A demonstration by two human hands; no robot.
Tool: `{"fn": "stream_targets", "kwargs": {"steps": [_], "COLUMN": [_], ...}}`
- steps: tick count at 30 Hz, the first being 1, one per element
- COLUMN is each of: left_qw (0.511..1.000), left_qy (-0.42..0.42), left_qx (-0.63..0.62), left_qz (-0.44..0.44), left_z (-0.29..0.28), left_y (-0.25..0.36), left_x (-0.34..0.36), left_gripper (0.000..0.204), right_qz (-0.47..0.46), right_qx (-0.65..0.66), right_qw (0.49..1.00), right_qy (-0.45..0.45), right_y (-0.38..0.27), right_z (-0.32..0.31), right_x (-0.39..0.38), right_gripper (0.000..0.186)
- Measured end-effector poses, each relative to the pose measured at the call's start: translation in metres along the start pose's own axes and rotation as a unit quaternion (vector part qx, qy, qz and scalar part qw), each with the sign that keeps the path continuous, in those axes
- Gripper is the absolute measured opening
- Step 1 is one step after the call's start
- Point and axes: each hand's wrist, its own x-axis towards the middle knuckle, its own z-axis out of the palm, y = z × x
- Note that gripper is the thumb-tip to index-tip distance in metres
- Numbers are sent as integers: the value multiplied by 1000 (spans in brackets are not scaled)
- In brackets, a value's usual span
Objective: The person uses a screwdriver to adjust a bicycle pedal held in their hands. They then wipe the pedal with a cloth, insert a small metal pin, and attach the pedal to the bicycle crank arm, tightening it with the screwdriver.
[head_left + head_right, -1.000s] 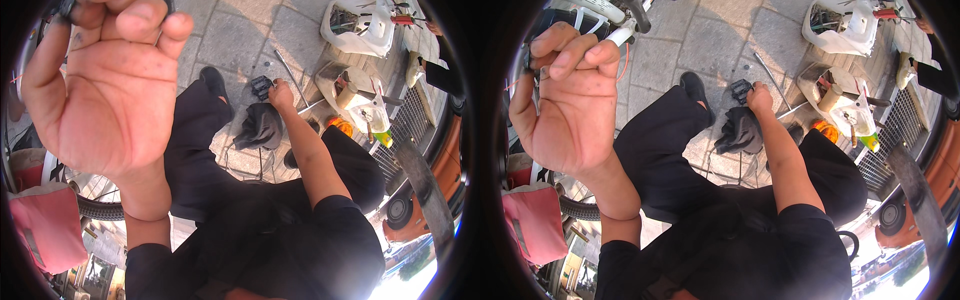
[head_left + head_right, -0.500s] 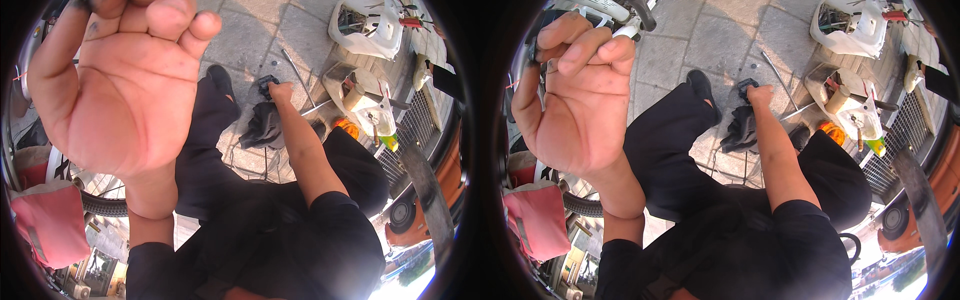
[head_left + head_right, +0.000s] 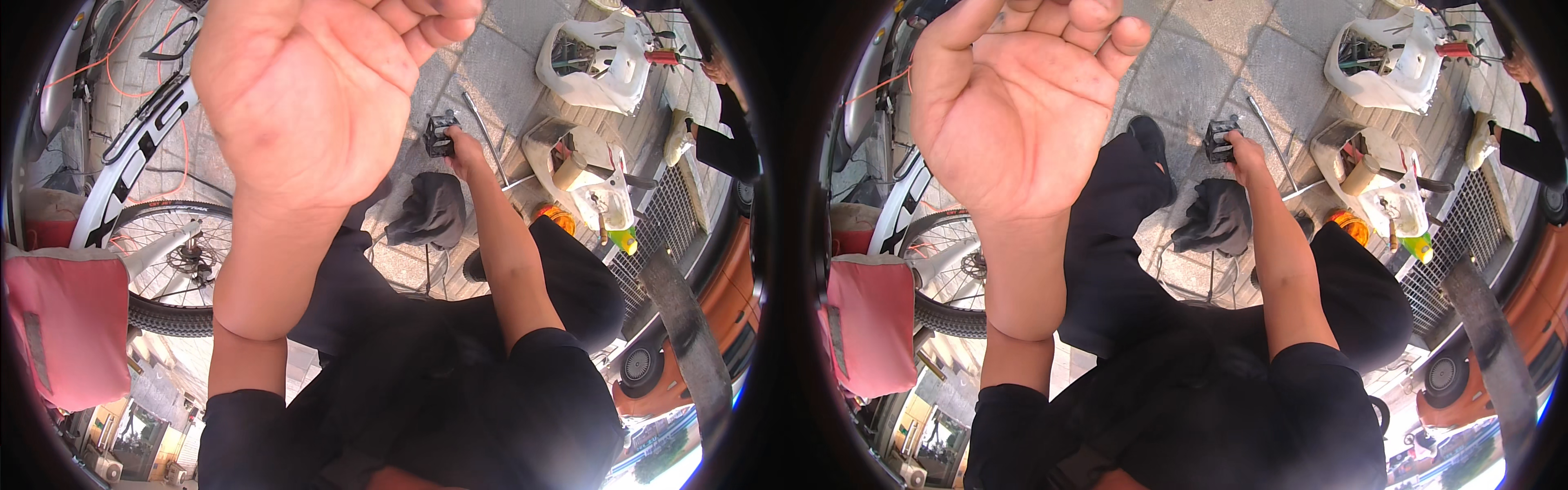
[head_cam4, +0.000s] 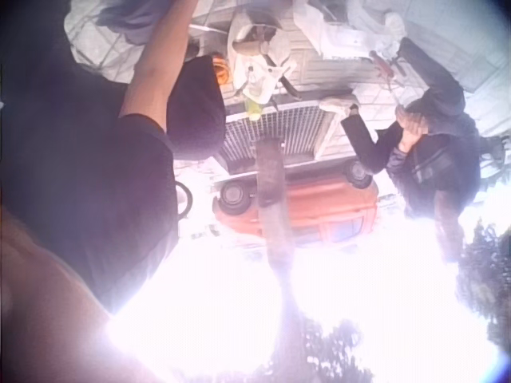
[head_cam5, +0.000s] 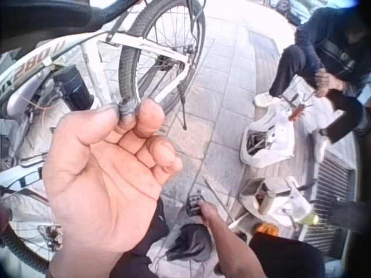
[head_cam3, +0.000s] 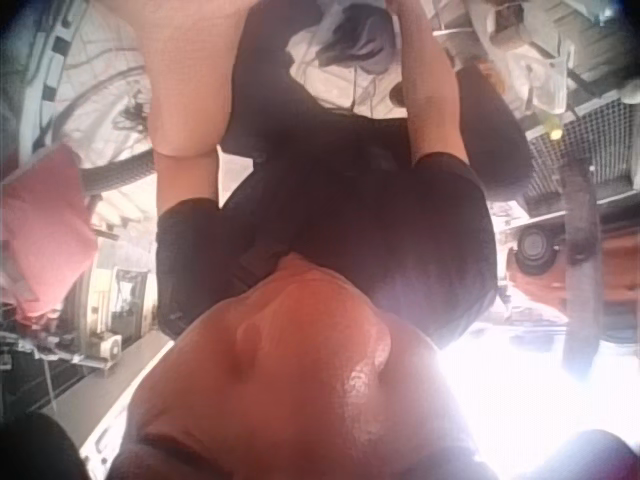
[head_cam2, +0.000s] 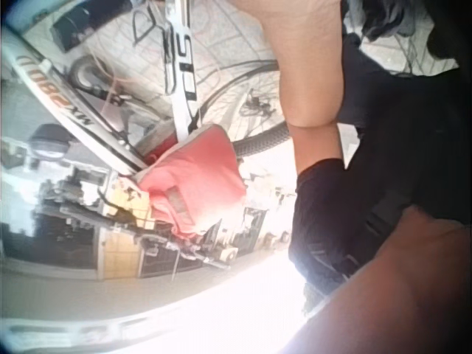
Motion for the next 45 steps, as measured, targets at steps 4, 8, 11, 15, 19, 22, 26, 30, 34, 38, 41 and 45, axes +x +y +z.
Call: {"fn": "stream_targets", "kwargs": {"steps": [4, 8, 11, 15, 19, 22, 26, 30, 34, 38, 41, 45], "left_qw": [995, 973, 939, 913, 904, 901, 904, 901, 902, 905, 905, 906], "left_qy": [23, -156, -241, -281, -279, -268, -272, -264, -256, -253, -257, -258], "left_qx": [93, 165, 238, 293, 323, 339, 328, 340, 341, 336, 335, 334], "left_qz": [-23, -46, -53, -39, 25, 46, 40, 54, 62, 57, 45, 43], "left_z": [40, 71, 81, 84, 80, 77, 76, 72, 71, 70, 70, 70], "left_y": [-27, -91, -119, -126, -131, -129, -120, -116, -113, -107, -104, -103], "left_x": [-7, -49, -67, -66, -51, -40, -35, -30, -25, -22, -23, -23], "left_gripper": [26, 14, 14, 17, 17, 16, 17, 17, 18, 18, 18, 18], "right_qz": [-64, -148, -196, -247, -293, -323, -358, -384, -384, -385, -390, -396], "right_qx": [177, 234, 230, 215, 194, 182, 181, 170, 154, 145, 140, 141], "right_qw": [968, 927, 907, 894, 889, 892, 891, 893, 899, 902, 902, 899], "right_qy": [-167, -252, -294, -307, -293, -257, -211, -165, -141, -130, -126, -123], "right_y": [-42, -81, -103, -124, -138, -147, -162, -179, -189, -192, -193, -193], "right_z": [20, 17, 27, 38, 43, 52, 63, 79, 86, 93, 95, 99], "right_x": [-51, -106, -132, -155, -166, -172, -174, -180, -176, -176, -176, -179], "right_gripper": [17, 18, 19, 27, 35, 37, 38, 40, 42, 44, 44, 44]}}
